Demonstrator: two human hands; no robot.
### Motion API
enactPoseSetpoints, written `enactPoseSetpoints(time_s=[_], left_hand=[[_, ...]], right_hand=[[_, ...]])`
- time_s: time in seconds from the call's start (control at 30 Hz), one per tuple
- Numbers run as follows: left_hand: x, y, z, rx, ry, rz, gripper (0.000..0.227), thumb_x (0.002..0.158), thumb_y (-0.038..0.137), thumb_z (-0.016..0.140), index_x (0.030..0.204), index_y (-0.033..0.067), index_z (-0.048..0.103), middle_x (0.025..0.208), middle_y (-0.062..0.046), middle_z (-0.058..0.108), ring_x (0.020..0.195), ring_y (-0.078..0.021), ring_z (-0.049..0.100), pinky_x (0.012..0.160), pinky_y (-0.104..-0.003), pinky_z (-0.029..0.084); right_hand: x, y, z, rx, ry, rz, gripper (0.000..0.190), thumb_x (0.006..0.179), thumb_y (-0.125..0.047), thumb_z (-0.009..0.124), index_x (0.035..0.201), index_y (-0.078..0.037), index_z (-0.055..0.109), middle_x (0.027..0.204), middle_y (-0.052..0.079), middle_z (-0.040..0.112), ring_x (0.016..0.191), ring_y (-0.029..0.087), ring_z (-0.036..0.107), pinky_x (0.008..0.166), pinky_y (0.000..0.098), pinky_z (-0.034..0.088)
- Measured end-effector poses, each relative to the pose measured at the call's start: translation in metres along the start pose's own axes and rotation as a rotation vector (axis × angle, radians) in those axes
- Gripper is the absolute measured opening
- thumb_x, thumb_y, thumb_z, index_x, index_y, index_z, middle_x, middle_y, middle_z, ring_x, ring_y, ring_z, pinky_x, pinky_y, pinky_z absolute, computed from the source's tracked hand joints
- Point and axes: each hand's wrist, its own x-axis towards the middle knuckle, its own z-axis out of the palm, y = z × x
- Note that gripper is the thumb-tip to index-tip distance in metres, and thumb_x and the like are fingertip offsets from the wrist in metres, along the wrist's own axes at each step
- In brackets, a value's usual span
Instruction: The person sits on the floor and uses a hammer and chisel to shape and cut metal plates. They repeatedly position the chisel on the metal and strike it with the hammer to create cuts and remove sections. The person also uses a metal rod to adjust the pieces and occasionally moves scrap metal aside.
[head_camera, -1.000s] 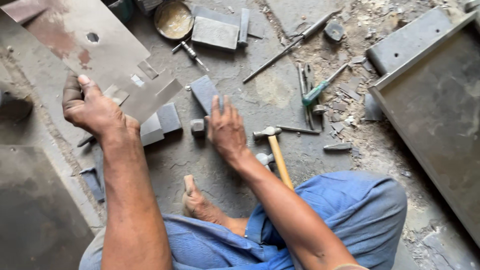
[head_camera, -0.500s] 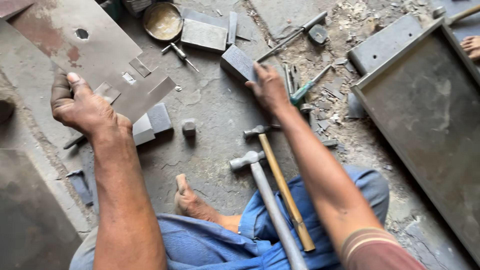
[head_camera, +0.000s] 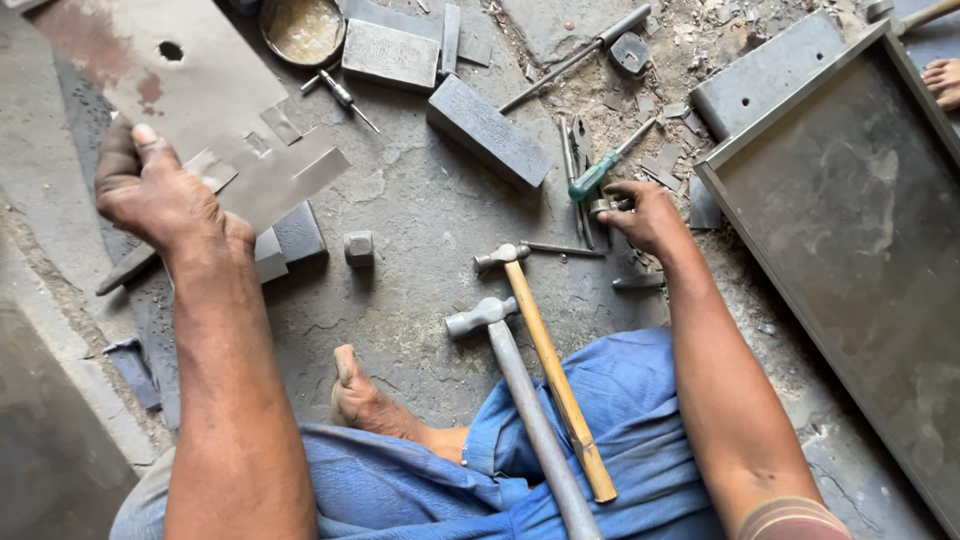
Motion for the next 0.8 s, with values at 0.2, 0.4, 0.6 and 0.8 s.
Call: enactPoseSetpoints(time_s=[0.2,0.4,0.6,0.8], left_hand=[[0.012,0.008,-0.009,-0.195,0.028,-0.082,0.021,0.103,0.002,0.056,0.111,0.0009,0.076,0.109,-0.013,0.078,0.083,-0.0129,0.083,0.067,-0.026,0.07],[0.024,-0.009,-0.003,-0.084,0.011,0.013,0.006,0.1,0.007,0.066,0.102,0.0049,0.071,0.095,-0.005,0.07,0.057,-0.0094,0.062,0.039,-0.025,0.055],[0.014,-0.022,0.008,0.015,-0.036,-0.072,0.017,0.095,0.008,0.066,0.11,0.0058,0.075,0.096,-0.006,0.076,0.061,-0.012,0.067,0.047,-0.025,0.057],[-0.002,-0.035,0.011,0.193,-0.112,-0.125,0.022,0.096,0.007,0.067,0.116,0.0028,0.074,0.096,-0.011,0.074,0.078,-0.0145,0.066,0.064,-0.027,0.057]], right_hand=[[0.001,-0.011,0.004,-0.082,-0.047,0.096,0.041,0.079,-0.02,0.087,0.118,-0.012,0.077,0.109,0.014,0.077,0.099,0.026,0.071,0.088,0.0425,0.055],[-0.021,-0.086,-0.001,-0.003,-0.088,-0.063,0.039,0.074,-0.02,0.092,0.107,-0.005,0.077,0.098,0.011,0.079,0.083,0.017,0.074,0.076,0.0344,0.059],[-0.042,-0.206,0.084,0.155,-0.065,-0.657,0.03,0.069,-0.017,0.092,0.09,-0.006,0.074,0.091,0.009,0.074,0.083,0.019,0.072,0.073,0.0333,0.059],[-0.062,-0.242,0.147,0.175,-0.061,-0.661,0.025,0.081,-0.001,0.078,0.105,-0.002,0.072,0.11,0.016,0.071,0.097,0.025,0.067,0.084,0.0379,0.056]])
